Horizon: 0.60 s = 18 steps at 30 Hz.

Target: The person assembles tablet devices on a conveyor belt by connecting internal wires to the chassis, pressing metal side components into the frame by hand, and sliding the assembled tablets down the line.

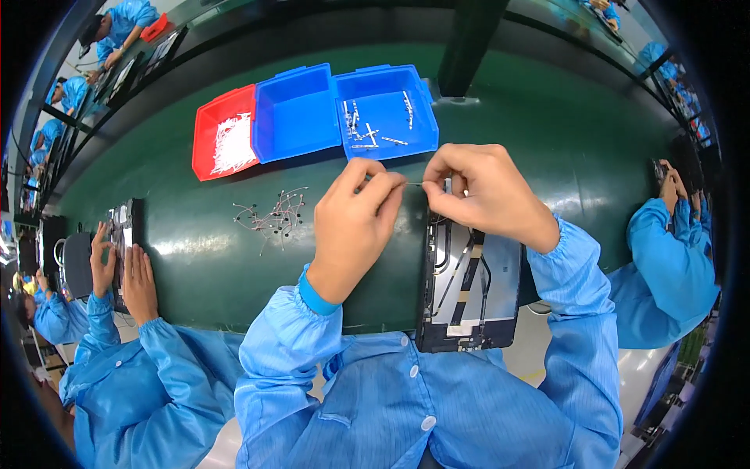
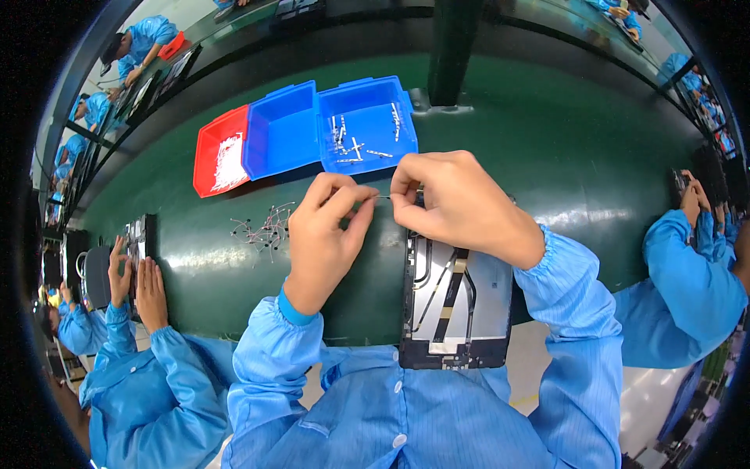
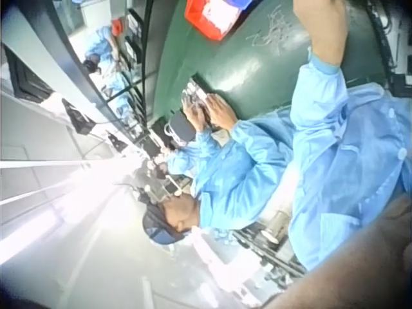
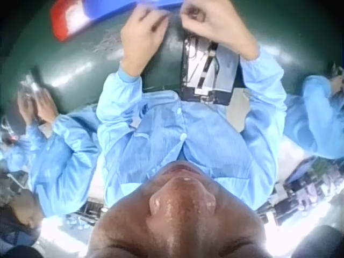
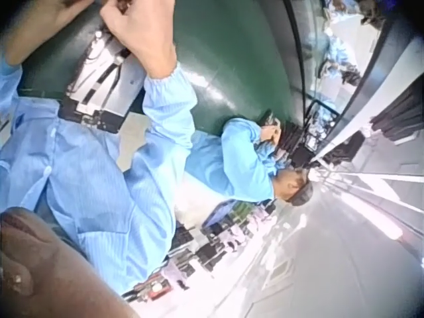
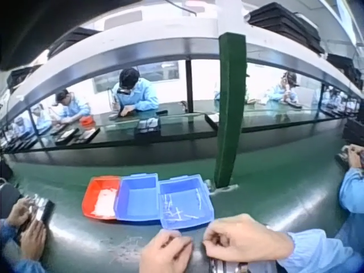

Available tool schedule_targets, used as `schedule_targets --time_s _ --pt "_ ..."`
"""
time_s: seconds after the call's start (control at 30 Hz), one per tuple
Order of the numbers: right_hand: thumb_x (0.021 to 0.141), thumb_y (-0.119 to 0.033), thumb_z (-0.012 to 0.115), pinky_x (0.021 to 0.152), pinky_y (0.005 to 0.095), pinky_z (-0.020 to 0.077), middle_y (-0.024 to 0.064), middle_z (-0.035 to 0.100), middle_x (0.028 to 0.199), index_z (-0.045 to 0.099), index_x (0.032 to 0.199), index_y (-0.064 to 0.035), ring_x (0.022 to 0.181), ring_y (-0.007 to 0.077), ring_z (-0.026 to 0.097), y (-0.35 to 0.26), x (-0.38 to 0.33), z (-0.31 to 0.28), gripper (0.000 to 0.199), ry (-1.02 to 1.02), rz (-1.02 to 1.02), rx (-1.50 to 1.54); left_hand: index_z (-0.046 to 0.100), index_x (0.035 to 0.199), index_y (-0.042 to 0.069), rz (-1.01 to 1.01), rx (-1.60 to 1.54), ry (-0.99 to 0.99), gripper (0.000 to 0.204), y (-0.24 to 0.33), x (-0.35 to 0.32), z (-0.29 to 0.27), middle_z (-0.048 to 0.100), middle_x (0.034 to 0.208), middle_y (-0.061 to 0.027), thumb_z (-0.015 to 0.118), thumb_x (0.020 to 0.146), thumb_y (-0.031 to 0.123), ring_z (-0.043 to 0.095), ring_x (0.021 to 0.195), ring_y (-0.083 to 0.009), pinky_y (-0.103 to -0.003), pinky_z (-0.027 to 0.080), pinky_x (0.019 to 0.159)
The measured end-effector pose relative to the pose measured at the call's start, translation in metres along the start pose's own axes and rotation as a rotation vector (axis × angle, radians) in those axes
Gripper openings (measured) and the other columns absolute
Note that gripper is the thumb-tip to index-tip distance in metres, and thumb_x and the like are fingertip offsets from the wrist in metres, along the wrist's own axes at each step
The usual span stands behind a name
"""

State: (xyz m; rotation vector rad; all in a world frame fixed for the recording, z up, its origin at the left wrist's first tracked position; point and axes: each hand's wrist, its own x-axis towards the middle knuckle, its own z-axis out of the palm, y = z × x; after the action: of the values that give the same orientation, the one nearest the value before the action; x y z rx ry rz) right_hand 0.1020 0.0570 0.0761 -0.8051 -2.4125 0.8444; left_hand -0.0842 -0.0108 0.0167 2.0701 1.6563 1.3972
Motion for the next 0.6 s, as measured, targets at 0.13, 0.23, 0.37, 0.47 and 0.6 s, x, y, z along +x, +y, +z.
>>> schedule_targets --time_s 0.13,0.23,0.37,0.47,0.6 --pt "0.088 -0.009 0.07 0.055 0.0195 0.0442 0.0034 0.066 0.075 0.067 0.093 0.0035 0.064 0.0031 0.059 0.006 -0.015 0.006 0.014 0.145 0.302 0.576 0.076 0.095 0.005 -0.31 -0.448 -0.128 0.015 0.006 -0.001 0.004 0.063 0.086 -0.0047 0.079 0.081 0.008 0.059 0.067 -0.0102 -0.025 0.046 0.055" --pt "0.092 -0.013 0.069 0.056 0.0159 0.0426 0.002 0.066 0.083 0.065 0.101 0.0042 0.066 -0.0003 0.057 0.01 -0.022 0.007 0.02 0.113 0.35 0.808 0.076 0.093 0.002 -0.815 -1.025 -0.234 0.011 0.013 0.002 0.003 0.065 0.088 -0.002 0.077 0.085 0.009 0.051 0.062 -0.0049 -0.02 0.037 0.051" --pt "0.094 -0.012 0.068 0.056 0.0164 0.0438 0.0046 0.067 0.091 0.065 0.102 0.0043 0.068 0.0007 0.059 0.016 -0.024 0.011 0.019 0.067 0.413 0.897 0.076 0.092 0.002 -0.828 -1.118 -0.245 0.01 0.014 -0.002 0.009 0.064 0.087 -0.0011 0.077 0.086 0.009 0.048 0.061 -0.004 -0.02 0.032 0.049" --pt "0.094 -0.011 0.067 0.054 0.0173 0.0428 0.0036 0.067 0.086 0.065 0.103 0.0038 0.067 0.0006 0.059 0.016 -0.025 0.016 0.017 0.096 0.337 0.914 0.076 0.091 0.002 -0.825 -1.09 -0.252 0.008 0.014 -0.003 0.011 0.064 0.087 -0.0008 0.076 0.086 0.008 0.048 0.062 -0.0033 -0.019 0.031 0.049" --pt "0.094 -0.011 0.068 0.053 0.0175 0.0409 0.0029 0.067 0.085 0.065 0.101 0.004 0.066 0.0004 0.058 0.026 -0.027 0.025 0.017 0.18 0.245 0.955 0.072 0.103 -0.001 -0.767 -0.978 -0.268 0.018 0.022 0.0 0.011 0.064 0.089 -0.0003 0.075 0.088 0.009 0.049 0.066 -0.0024 -0.017 0.038 0.055"
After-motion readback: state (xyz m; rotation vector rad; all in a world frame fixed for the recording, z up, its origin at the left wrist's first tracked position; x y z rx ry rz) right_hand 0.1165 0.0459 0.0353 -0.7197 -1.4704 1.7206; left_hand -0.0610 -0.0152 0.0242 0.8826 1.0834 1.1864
